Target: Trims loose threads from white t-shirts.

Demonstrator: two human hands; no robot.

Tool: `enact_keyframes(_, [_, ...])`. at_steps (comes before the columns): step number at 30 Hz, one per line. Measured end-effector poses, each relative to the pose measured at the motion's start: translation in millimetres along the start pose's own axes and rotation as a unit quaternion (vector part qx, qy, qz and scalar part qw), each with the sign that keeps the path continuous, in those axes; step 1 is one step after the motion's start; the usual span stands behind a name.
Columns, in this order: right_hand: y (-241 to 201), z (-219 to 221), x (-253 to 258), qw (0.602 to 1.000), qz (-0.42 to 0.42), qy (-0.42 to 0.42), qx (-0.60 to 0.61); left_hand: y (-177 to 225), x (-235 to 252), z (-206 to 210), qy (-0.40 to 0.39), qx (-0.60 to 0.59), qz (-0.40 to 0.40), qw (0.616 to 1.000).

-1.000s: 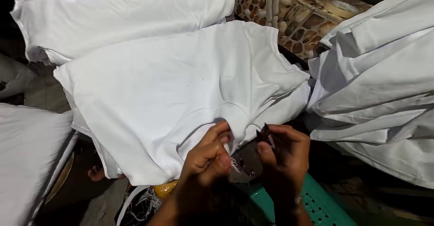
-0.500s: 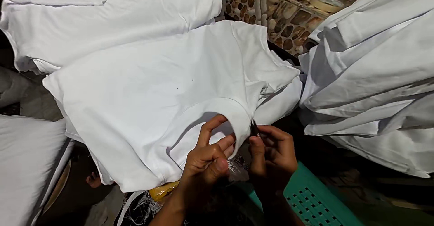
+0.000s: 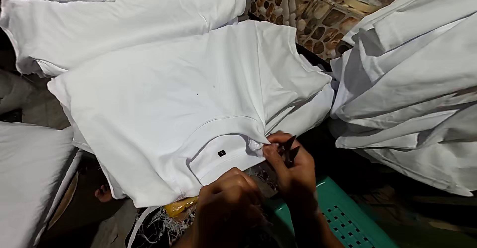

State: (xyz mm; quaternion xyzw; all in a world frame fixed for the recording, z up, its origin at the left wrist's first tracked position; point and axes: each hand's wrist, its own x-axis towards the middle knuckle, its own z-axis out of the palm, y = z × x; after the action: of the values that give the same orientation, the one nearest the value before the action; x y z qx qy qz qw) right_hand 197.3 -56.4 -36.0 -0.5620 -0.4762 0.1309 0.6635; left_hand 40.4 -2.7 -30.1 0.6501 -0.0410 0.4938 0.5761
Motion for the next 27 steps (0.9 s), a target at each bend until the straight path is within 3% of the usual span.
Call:
enact_keyframes(1, [1, -5, -2, 0.99, -0.072, 0.0, -0.12, 3, 0, 0, 0.0, 0.004, 0.001, 1.0])
enact_keyframes(3, [-2, -15, -7, 0.934, -0.17, -0.002, -0.316, 7, 0, 1, 0.001, 0.009, 0.001, 1.0])
enact_keyframes(7, [-14, -12, -7, 0.867, -0.219, -0.02, -0.447, 9, 0, 12, -0.002, 0.047, -0.014, 0.999])
enact_keyframes(9, [-14, -10, 1, 0.87, -0.206, -0.011, -0.448, 14, -2, 16, -0.029, 0.061, -0.019, 0.998])
enact_keyframes(11, [-11, -9, 9, 0.898, -0.179, -0.001, -0.401, 29, -6, 14, -0.083, 0.085, -0.012, 0.993])
enact_keyframes(13, [-6, -8, 14, 0.932, -0.152, -0.013, -0.329, 51, -16, 4, -0.1, 0.264, -0.009, 0.959])
enact_keyframes(15, [-2, -3, 19, 0.944, -0.141, -0.046, -0.294, 75, -32, -20, -0.051, 0.409, -0.089, 0.907])
enact_keyframes(18, [-5, 5, 35, 0.936, -0.209, -0.08, -0.27, 86, -42, -53, -0.024, 0.425, -0.197, 0.883])
enact_keyframes(21, [-29, 2, 57, 0.938, -0.259, -0.054, -0.223, 78, -41, -42, -0.048, 0.359, -0.204, 0.909])
enact_keyframes(22, [-37, 0, 65, 0.942, -0.262, -0.037, -0.208, 76, -39, -44, -0.023, 0.374, -0.194, 0.907])
enact_keyframes(24, [-44, -2, 89, 0.952, -0.25, -0.02, -0.174, 68, -26, -74, 0.099, 0.446, -0.146, 0.878])
enact_keyframes(25, [-42, 0, 105, 0.955, -0.24, -0.034, -0.171, 63, -13, -96, 0.162, 0.479, -0.118, 0.854])
enact_keyframes(27, [-24, 5, 137, 0.945, -0.216, -0.097, -0.225, 52, 18, -133, 0.191, 0.527, -0.115, 0.82])
